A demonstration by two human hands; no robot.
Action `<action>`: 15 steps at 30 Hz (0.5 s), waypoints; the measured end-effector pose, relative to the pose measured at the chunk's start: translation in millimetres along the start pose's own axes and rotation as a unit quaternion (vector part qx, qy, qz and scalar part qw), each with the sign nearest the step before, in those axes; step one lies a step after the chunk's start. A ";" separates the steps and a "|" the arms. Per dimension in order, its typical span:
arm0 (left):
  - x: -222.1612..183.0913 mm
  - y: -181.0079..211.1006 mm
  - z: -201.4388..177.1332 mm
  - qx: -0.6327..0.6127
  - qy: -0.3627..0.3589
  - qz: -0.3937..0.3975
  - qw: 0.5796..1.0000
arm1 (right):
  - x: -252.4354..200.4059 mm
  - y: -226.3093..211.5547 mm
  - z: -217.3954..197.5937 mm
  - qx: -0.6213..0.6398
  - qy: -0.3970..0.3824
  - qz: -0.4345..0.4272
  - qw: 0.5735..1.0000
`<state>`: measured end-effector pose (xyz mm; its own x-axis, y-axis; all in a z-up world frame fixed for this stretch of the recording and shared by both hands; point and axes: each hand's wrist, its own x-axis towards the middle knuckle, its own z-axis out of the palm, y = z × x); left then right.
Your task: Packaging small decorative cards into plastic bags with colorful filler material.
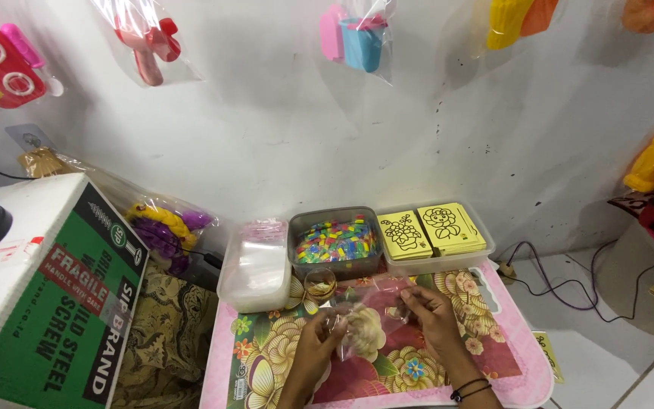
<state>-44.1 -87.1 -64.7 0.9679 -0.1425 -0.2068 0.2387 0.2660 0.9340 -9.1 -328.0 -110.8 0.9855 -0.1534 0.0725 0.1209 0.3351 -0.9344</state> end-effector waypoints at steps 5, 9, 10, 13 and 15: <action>7.2 -6.1 -4.1 0.137 0.088 0.036 0.986 | -8.1 -21.3 13.7 -0.069 0.024 0.033 0.997; 6.0 -10.0 -2.4 0.187 0.091 0.082 0.975 | -1.5 -1.0 -1.3 -0.079 0.006 -0.005 0.997; 6.1 -12.8 -2.8 0.234 0.097 0.093 0.963 | 0.6 6.7 -6.3 -0.052 0.000 -0.020 0.998; 9.2 -23.5 -7.5 0.216 0.077 0.089 0.969 | -0.2 13.7 -10.3 -0.016 0.018 -0.016 1.000; 7.8 -23.2 -10.3 0.222 0.069 0.098 0.968 | 1.0 18.2 -13.4 -0.025 0.015 -0.024 0.999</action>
<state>-41.4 -84.6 -91.0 0.9998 0.0069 -0.0208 0.0217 -0.1645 0.9861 -7.5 -334.5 -132.4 0.9745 -0.1966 0.1077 0.1611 0.2800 -0.9464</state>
